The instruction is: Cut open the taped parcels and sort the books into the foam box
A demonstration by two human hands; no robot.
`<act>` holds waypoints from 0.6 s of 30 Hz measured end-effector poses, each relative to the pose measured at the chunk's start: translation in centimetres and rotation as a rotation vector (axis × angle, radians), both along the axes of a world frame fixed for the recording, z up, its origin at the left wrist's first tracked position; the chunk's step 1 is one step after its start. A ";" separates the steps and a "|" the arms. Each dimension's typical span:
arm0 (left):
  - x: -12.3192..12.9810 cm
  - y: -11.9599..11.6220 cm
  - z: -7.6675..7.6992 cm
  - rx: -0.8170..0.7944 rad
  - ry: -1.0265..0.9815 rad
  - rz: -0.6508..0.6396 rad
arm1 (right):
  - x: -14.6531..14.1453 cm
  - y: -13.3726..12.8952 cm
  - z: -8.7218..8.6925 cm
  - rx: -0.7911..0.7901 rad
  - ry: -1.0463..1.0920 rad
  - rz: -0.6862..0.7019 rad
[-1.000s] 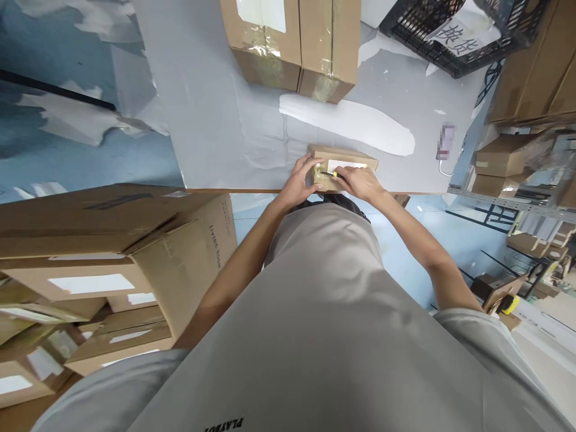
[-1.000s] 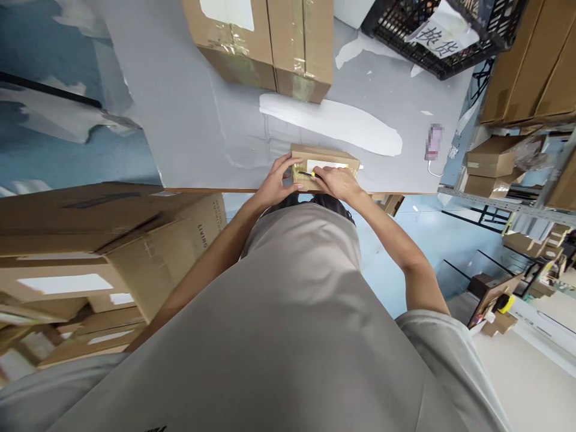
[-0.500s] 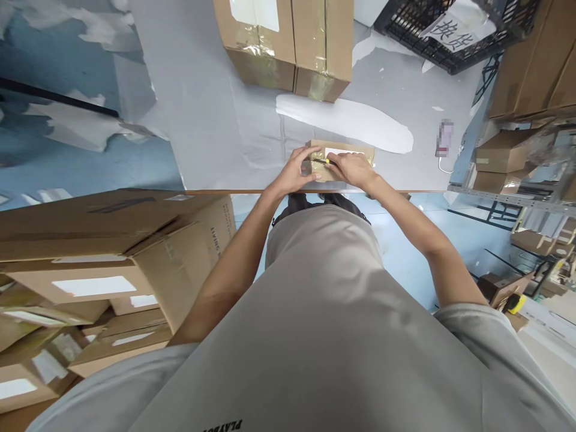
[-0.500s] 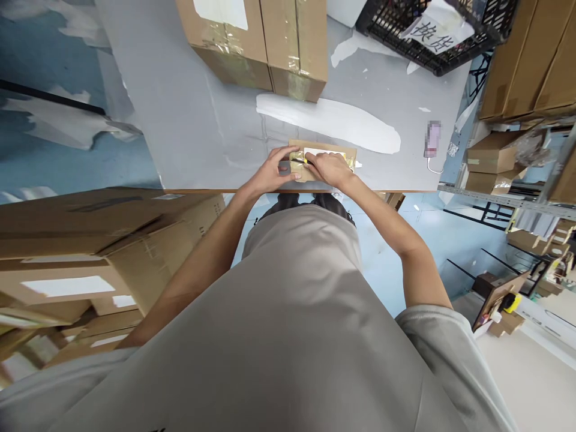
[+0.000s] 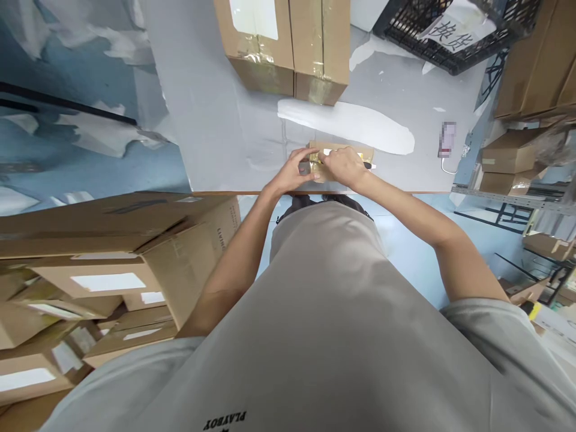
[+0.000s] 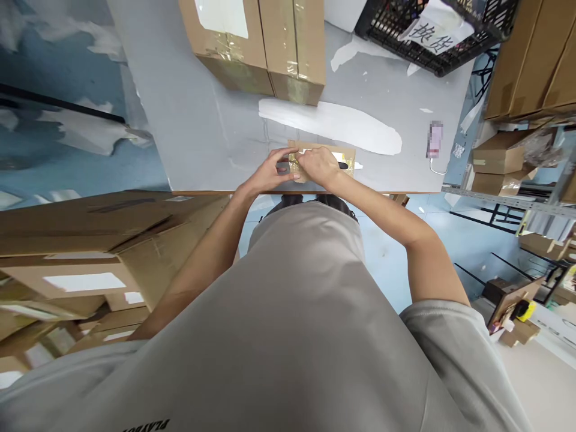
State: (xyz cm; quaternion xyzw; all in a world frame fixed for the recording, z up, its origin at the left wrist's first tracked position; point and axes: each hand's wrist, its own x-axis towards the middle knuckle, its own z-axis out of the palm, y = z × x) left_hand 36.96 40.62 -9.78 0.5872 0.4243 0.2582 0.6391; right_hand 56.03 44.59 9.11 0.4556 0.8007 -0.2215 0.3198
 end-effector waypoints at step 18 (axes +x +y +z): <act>-0.5 0.2 0.6 -0.099 0.043 0.051 | -0.1 0.0 -2.6 -0.011 0.144 -0.065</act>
